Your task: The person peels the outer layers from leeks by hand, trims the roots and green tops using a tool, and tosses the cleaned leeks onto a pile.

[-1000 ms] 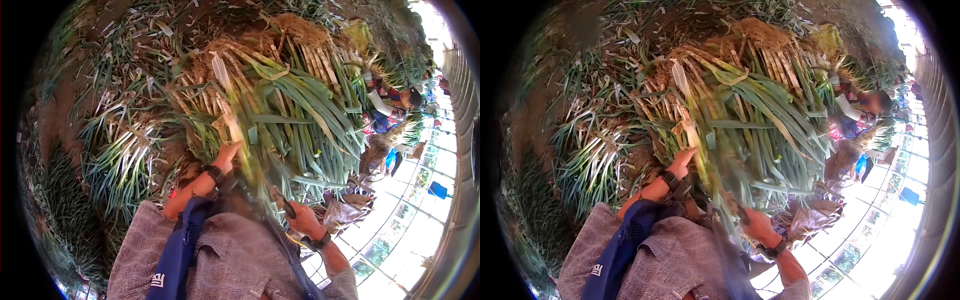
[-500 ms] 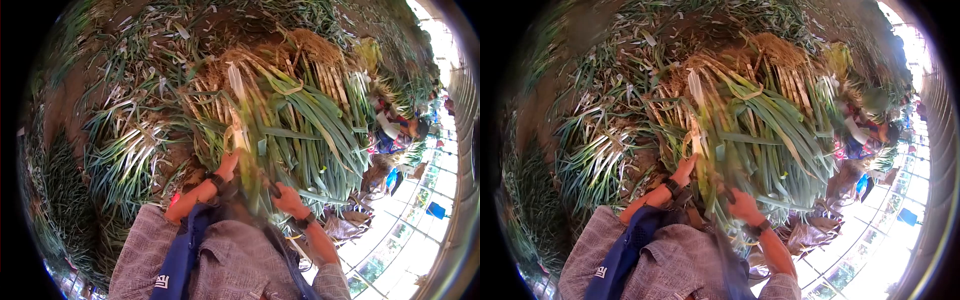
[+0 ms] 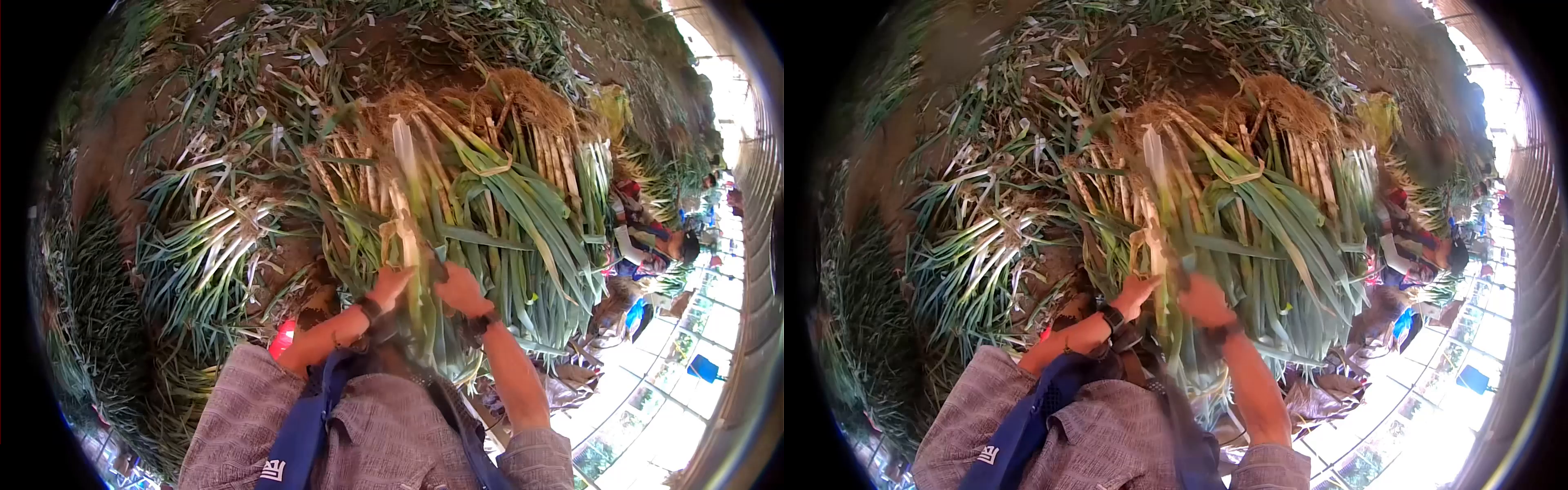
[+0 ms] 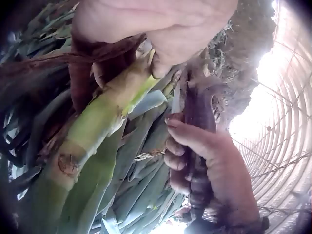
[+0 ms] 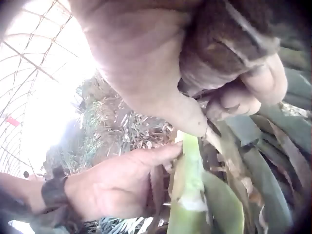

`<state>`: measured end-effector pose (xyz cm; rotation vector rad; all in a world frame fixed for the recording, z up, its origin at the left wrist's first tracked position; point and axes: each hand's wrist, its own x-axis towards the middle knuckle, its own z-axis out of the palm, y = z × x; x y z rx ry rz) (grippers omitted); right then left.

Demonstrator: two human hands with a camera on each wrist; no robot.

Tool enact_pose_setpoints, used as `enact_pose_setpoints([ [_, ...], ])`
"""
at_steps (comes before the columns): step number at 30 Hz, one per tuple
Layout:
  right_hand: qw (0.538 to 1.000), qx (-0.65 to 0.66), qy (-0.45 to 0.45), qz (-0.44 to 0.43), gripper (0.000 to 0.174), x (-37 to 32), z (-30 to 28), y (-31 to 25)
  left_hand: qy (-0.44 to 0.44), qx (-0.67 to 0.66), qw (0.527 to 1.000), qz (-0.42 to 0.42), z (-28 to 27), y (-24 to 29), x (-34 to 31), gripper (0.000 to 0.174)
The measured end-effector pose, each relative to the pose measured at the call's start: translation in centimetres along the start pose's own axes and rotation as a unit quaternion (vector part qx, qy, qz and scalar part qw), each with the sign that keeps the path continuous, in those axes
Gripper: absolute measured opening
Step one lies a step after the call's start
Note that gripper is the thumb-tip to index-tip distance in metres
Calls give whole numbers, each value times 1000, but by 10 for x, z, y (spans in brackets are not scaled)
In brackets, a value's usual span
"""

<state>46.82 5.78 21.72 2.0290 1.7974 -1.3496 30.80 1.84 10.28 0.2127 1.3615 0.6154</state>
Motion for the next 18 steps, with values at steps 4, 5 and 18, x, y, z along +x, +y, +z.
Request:
enact_pose_setpoints([
  [4, 995, -74, 57, -33, 30, 40, -9, -11, -5, -3, 1000, 24, 0, 1, -5, 34],
  [5, 995, -86, 52, -21, 31, 47, -9, -11, -2, -4, 1000, 25, -1, 0, -6, 34],
  [18, 1000, 1, -18, 2, 33, -112, 16, 63, -92, -170, 974, -115, -14, 3, -5, 37],
])
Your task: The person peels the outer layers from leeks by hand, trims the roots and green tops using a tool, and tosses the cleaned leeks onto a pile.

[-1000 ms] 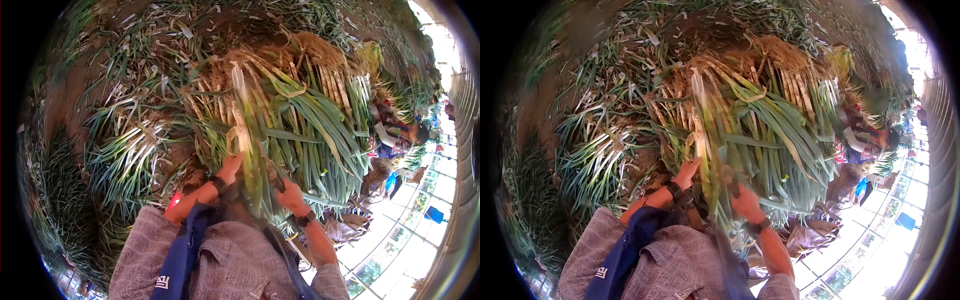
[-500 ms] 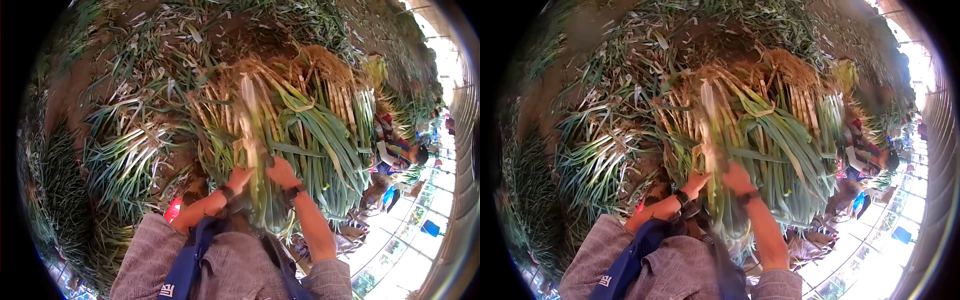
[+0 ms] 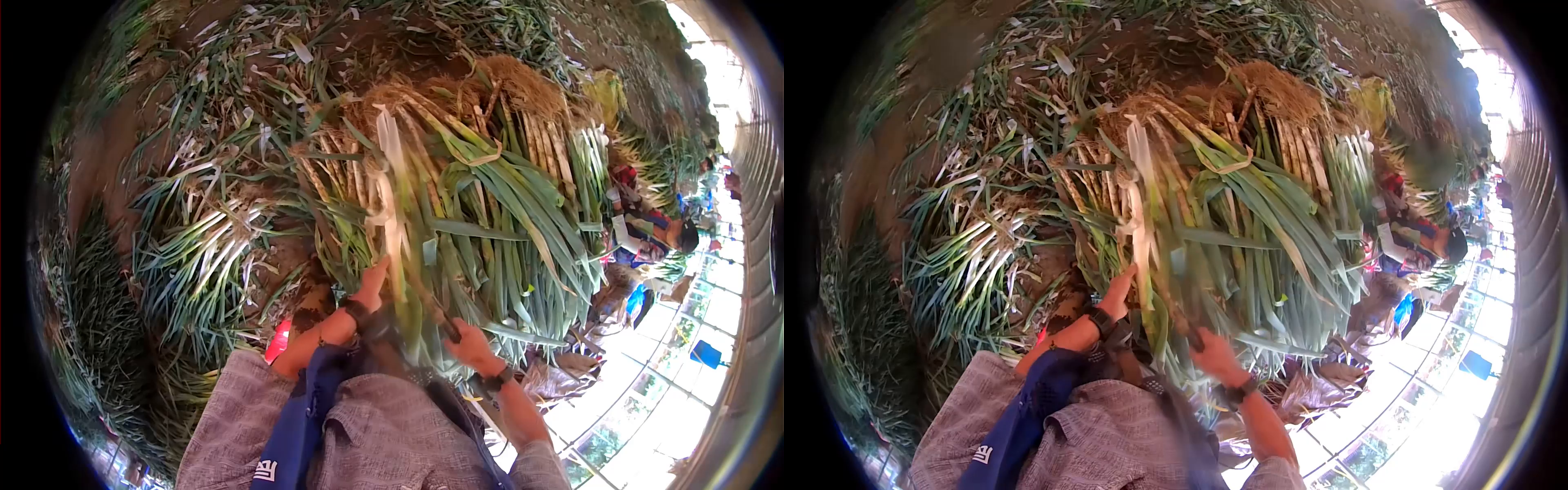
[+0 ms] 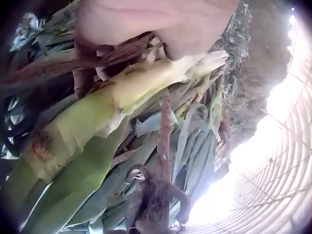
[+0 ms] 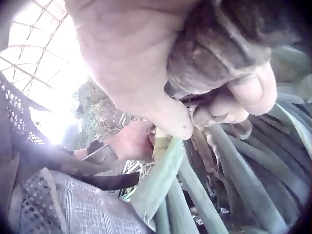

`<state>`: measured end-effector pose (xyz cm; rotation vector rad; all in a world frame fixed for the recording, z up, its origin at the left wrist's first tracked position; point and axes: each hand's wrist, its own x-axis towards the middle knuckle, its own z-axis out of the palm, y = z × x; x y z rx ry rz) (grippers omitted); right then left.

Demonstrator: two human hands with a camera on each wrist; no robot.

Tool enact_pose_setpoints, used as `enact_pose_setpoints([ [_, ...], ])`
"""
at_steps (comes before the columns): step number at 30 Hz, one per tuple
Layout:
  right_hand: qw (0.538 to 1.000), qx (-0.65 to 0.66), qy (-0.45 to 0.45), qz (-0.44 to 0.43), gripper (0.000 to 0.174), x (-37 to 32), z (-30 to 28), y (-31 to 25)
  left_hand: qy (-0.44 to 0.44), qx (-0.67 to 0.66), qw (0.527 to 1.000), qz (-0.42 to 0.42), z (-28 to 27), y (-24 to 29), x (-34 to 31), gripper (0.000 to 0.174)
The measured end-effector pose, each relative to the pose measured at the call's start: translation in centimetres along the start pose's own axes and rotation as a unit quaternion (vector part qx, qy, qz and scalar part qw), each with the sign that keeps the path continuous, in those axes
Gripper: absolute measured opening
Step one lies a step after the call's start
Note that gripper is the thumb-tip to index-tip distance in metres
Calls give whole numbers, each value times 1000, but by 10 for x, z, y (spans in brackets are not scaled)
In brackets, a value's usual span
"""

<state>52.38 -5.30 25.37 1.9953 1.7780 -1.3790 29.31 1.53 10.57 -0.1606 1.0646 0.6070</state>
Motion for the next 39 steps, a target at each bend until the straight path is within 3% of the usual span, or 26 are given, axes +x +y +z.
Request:
enact_pose_setpoints([
  [3, 998, 64, 8, 21, 34, -23, 24, 8, 19, 4, 999, 28, -8, -14, -1, 38],
  [7, 996, 79, 17, 43, 33, -27, 42, 32, 14, 12, 999, -26, -5, -13, 1, 42],
  [9, 996, 72, 11, 43, 32, -27, 41, 30, 159, 85, 983, -6, -1, -11, 8, 45],
  [13, 976, 215, -26, 29, 29, -29, 66, 48, 99, 153, 983, 22, -21, -19, 31, 47],
  [14, 964, 259, -47, 31, 29, -27, 72, 52, 212, 311, 909, 180, -38, -34, 52, 45],
  [15, 963, 264, -45, 32, 29, -28, 74, 49, 310, 448, 772, 327, -51, -41, 63, 43],
  [16, 958, 274, -70, 48, 29, -27, 73, 42, 308, 453, 770, 328, -57, -35, 62, 43],
  [18, 950, 290, -91, 63, 29, -28, 73, 32, 213, 503, 796, 263, -61, -15, 51, 36],
  [19, 950, 289, -94, 73, 31, -28, 72, 28, 213, 508, 792, 265, -56, -9, 44, 36],
  [21, 948, 294, -97, 78, 32, -25, 75, 22, 118, 280, 940, 153, -47, -3, 30, 31],
  [22, 949, 294, -89, 75, 33, -26, 75, 21, 123, 217, 959, 132, -60, -6, 48, 33],
  [23, 950, 292, -80, 73, 34, -27, 75, 24, 122, 221, 958, 134, -58, 0, 45, 33],
  [26, 972, 230, -45, 19, 37, -22, 75, 37, 4, 118, 988, 100, -33, 16, 31, 33],
  [31, 991, 130, -43, -13, 41, -9, 56, 34, 27, 143, 982, 119, -10, 24, 47, 25],
  [33, 994, 101, 27, 42, 38, -14, 47, 18, 56, 212, 966, 139, -3, 28, 39, 23],
  [34, 985, 128, 106, 55, 37, -20, 44, 7, 69, 227, 964, 120, 4, 31, 31, 28],
  [37, 994, 101, 48, -6, 37, -34, 51, 0, 55, 274, 955, 101, -4, 31, 48, 39],
  [39, 997, 78, 30, -2, 36, -42, 56, 2, 43, 248, 964, 88, 6, 35, 45, 39],
])
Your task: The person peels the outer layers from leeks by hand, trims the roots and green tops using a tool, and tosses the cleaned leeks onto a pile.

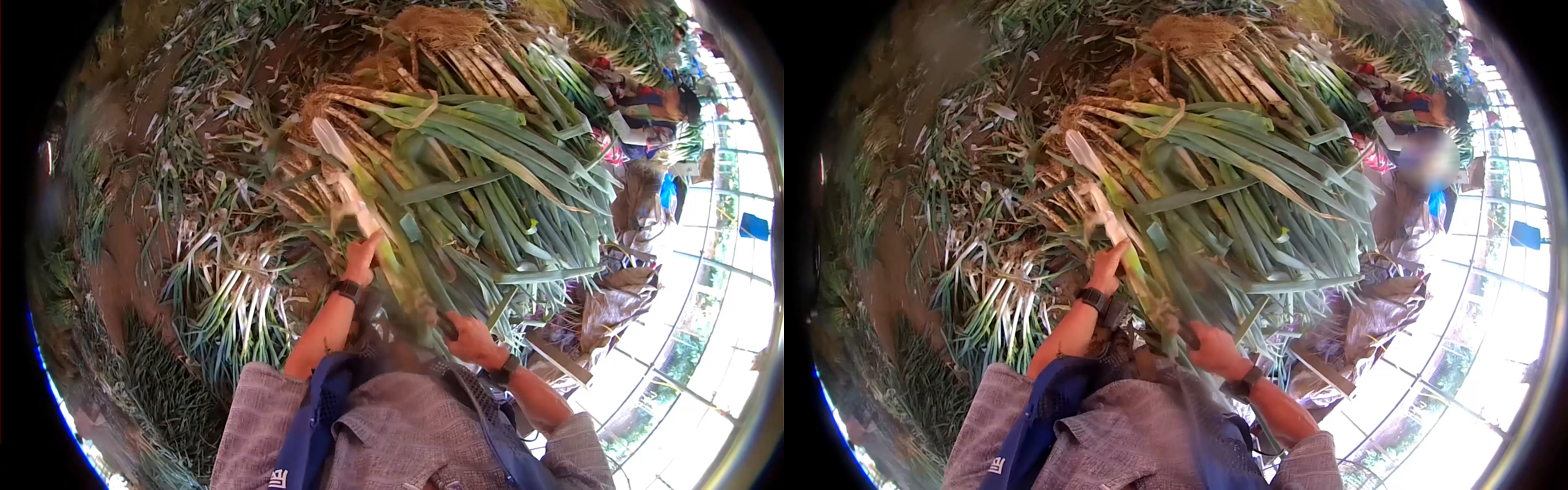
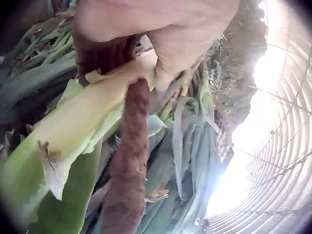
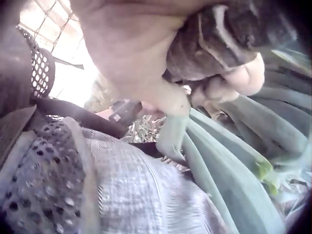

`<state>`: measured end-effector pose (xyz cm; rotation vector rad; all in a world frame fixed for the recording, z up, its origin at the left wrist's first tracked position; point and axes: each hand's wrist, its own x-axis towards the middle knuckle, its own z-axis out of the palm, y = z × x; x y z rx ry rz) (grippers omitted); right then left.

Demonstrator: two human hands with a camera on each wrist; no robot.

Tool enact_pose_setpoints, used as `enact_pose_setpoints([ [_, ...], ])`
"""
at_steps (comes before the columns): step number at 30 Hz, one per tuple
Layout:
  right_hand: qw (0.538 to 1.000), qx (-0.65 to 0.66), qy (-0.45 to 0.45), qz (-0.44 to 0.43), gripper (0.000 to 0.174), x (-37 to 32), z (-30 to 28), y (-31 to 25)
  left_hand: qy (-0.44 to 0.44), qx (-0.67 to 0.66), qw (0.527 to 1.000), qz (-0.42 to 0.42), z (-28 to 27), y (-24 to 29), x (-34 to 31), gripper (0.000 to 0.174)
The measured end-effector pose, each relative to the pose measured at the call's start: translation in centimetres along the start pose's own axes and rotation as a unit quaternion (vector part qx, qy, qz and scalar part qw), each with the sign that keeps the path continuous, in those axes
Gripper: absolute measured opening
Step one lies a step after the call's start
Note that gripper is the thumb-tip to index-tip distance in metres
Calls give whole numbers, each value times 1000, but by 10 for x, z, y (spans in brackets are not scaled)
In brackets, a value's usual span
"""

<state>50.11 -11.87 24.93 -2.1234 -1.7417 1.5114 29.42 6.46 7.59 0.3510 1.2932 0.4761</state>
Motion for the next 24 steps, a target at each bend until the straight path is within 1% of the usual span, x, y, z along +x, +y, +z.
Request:
enact_pose_setpoints([
  [2, 993, 47, 66, 86, 36, -5, 1, 3, -13, -66, 997, -28, 4, 8, -9, 37],
  [3, 993, 51, 69, 85, 36, -5, 2, 5, -9, -112, 993, -26, 12, 9, -18, 35],
  [4, 992, 57, 85, 79, 35, -8, 3, 7, -11, -105, 994, -26, 17, 11, -25, 35],
  [6, 989, 62, 113, 67, 35, -15, 3, 12, -43, -87, 995, 16, 17, -4, -29, 30],
  [7, 985, 63, 144, 65, 36, -16, 3, 13, -70, -112, 991, 7, 17, -14, -28, 30],
  [8, 985, 65, 145, 64, 36, -16, 0, 12, -70, -110, 991, 9, 19, -18, -32, 30],
  [10, 992, 46, 117, 12, 34, -20, -5, 9, -121, -111, 985, -48, 22, -30, -42, 32],
  [11, 991, 51, 121, 15, 34, -20, -3, 15, -124, -100, 985, -64, 26, -33, -48, 33],
  [12, 995, 41, 88, 30, 34, -18, -2, 24, -127, -97, 985, -66, 27, -34, -53, 33],
  [13, 997, 31, 54, 43, 34, -18, -1, 31, -160, -99, 981, -55, 28, -35, -59, 33],
  [14, 997, 31, 53, 45, 34, -19, -5, 29, -192, -102, 975, -42, 27, -39, -62, 34],
  [15, 996, 33, 58, 64, 33, -19, -8, 26, -196, -44, 978, -52, 23, -42, -63, 35],
  [16, 994, 37, 62, 81, 33, -17, -10, 22, -192, -45, 979, -51, 24, -47, -67, 35],
  [18, 996, 37, 48, 59, 33, -14, -10, 19, -222, -43, 970, -87, 25, -71, -72, 35],
  [19, 998, 31, 39, 41, 33, -13, -11, 19, -237, 4, 971, -27, 24, -80, -74, 32],
  [20, 998, 32, 40, 43, 33, -10, -10, 22, -240, 5, 970, -29, 26, -76, -77, 32],
  [22, 996, 21, 46, 72, 34, -2, -6, 34, -258, -51, 959, -109, 31, -71, -88, 32],
  [23, 994, 2, 55, 97, 36, 1, -7, 33, -291, -58, 950, -98, 34, -62, -95, 32],
  [24, 994, 3, 51, 95, 36, 3, -8, 32, -287, -59, 951, -98, 34, -61, -96, 32],
])
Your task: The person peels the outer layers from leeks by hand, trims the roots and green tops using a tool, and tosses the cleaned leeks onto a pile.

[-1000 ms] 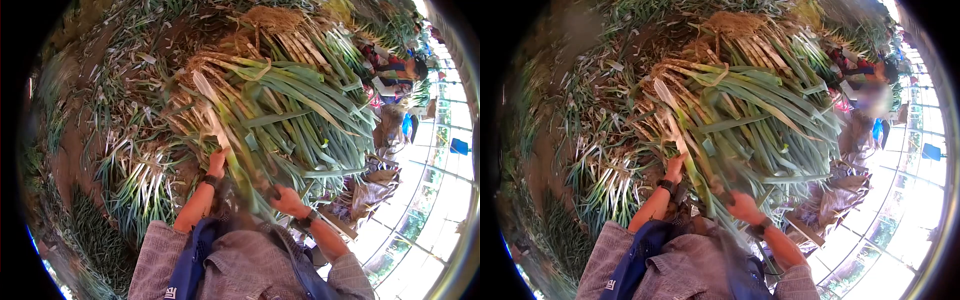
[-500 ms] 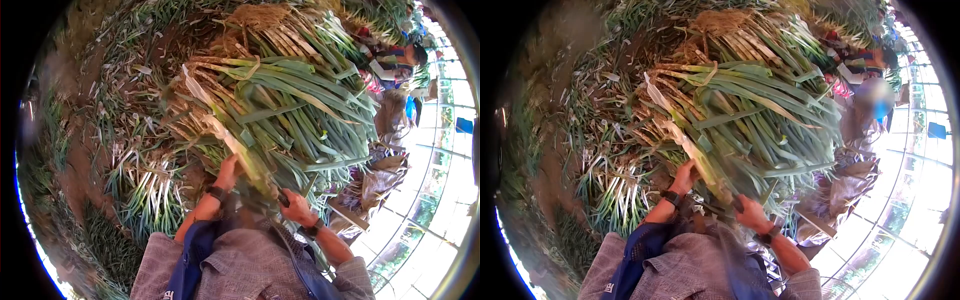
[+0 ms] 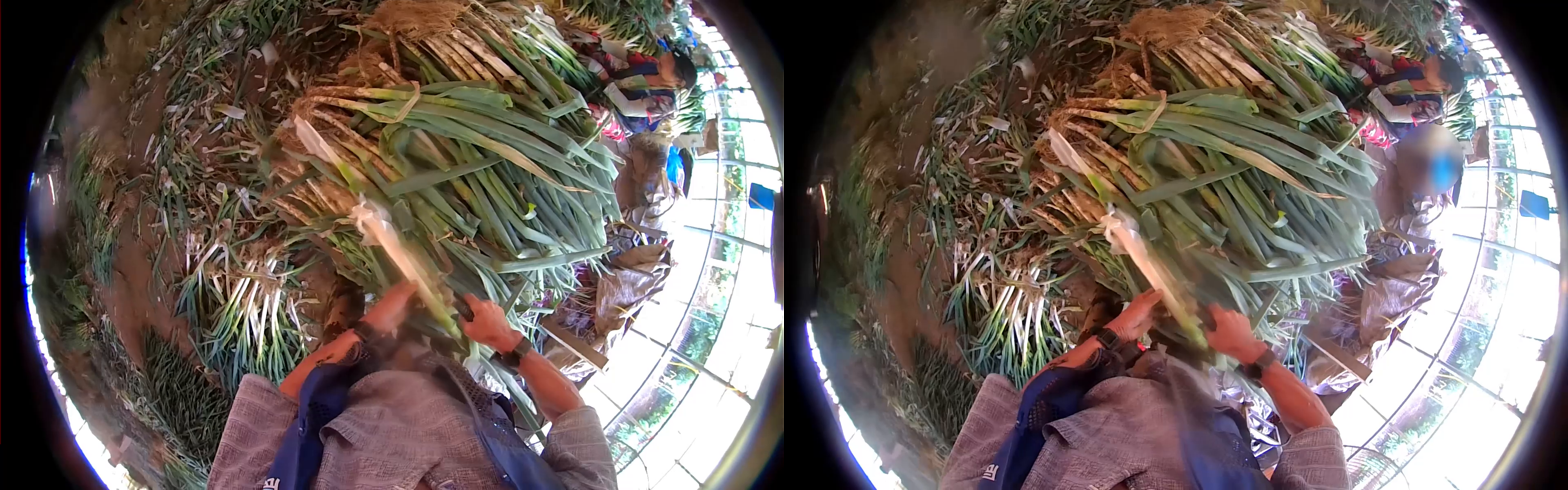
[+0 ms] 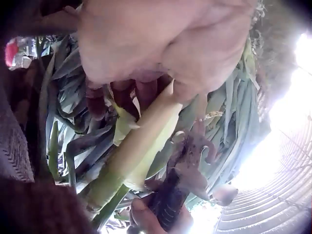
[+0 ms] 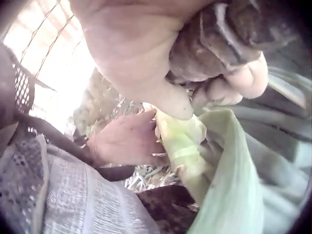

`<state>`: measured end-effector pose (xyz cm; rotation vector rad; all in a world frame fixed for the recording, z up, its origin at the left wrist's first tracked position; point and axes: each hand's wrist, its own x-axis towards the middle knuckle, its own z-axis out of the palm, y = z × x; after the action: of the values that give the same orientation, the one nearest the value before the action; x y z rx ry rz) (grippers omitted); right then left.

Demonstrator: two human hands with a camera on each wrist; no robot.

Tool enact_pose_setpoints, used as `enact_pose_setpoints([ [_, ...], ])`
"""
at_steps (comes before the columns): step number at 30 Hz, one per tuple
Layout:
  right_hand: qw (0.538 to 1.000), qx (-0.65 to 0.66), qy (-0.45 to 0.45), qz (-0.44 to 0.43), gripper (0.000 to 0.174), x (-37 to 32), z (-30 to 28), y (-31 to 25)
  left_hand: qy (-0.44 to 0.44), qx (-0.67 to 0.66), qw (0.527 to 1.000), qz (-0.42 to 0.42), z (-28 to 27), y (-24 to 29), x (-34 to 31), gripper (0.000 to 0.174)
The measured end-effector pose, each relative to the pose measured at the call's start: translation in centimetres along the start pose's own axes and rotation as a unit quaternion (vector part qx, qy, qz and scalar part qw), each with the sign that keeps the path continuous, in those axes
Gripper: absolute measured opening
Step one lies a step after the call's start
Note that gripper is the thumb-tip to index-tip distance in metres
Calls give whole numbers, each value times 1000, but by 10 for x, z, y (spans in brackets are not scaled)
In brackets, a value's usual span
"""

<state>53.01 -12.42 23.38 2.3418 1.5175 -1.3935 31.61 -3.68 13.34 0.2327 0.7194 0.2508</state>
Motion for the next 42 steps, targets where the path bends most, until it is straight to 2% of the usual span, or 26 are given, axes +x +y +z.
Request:
enact_pose_setpoints([
  [3, 996, -21, -8, -84, 35, 2, 1, 0, -34, 3, 999, -32, 7, 7, -7, 30],
  [4, 996, -25, -9, -84, 35, 6, -1, 2, -33, -9, 999, -22, 10, 8, -8, 31],
  [6, 999, -11, -38, -20, 39, 15, -5, -3, -29, -23, 999, -12, 7, 6, -8, 31],
  [7, 999, -10, -42, -22, 39, 20, -3, -6, -24, -3, 999, -31, 3, 9, -6, 34],
  [9, 994, -9, -41, -101, 37, 29, 3, -10, -17, 16, 998, -52, -5, 10, -8, 36],
  [11, 995, 9, -33, -93, 38, 46, 4, -15, 58, 22, 997, -44, -4, 18, -7, 38],
  [14, 995, 39, -37, -89, 39, 56, 8, -18, 99, -42, 994, -17, 10, 33, -11, 33],
  [18, 992, 45, -62, -103, 38, 56, -2, -27, 146, -46, 988, 12, -30, 38, 7, 29],
  [20, 992, 59, -65, -88, 38, 55, -5, -33, 210, 75, 975, 24, -40, 52, 15, 28],
  [21, 992, 73, -70, -72, 37, 53, -5, -35, 194, 110, 975, 21, -44, 59, 15, 29],
  [22, 992, 73, -71, -73, 37, 53, -4, -35, 195, 109, 974, 21, -46, 63, 14, 29],
  [24, 991, 102, -62, -63, 38, 53, -3, -33, 133, 47, 990, 8, -46, 76, 11, 29],
  [26, 989, 108, -57, -78, 37, 49, -4, -29, 131, 35, 991, 9, -47, 92, 11, 33],
  [28, 988, 113, -48, -94, 36, 45, -5, -22, 192, 125, 972, -45, -52, 113, 15, 39],
  [29, 989, 88, -56, -101, 36, 44, -5, -18, 270, 196, 942, -24, -88, 107, 40, 42],
  [30, 990, 62, -62, -111, 35, 46, -5, -14, 328, 220, 907, 149, -79, 111, 46, 41],
  [32, 991, 38, -33, -128, 35, 44, -10, -15, 339, 189, 907, 161, -62, 141, 39, 39],
  [33, 994, 52, -30, -92, 36, 39, -22, -22, 338, 190, 907, 168, -51, 149, 33, 39],
  [34, 996, 66, -28, -56, 37, 36, -30, -25, 245, 162, 946, 140, -38, 151, 26, 37],
  [35, 993, 92, 37, -60, 37, 33, -31, -20, 151, 134, 973, 110, -28, 148, 21, 36],
  [36, 993, 92, 41, -67, 37, 33, -38, -20, 63, 160, 977, 126, -21, 126, 21, 32],
  [38, 983, 74, 133, -105, 37, 27, -49, -21, -37, 176, 981, 65, 6, 73, 16, 31],
  [39, 975, 51, 151, -157, 37, 27, -50, -12, -18, 88, 995, -32, 23, 58, 8, 37],
  [40, 974, 54, 159, -152, 37, 23, -56, -10, -56, 98, 993, 40, 7, 15, 23, 39],
  [42, 978, 12, 81, -192, 38, 6, -71, -3, -75, 78, 994, -3, 24, 19, 22, 36],
])
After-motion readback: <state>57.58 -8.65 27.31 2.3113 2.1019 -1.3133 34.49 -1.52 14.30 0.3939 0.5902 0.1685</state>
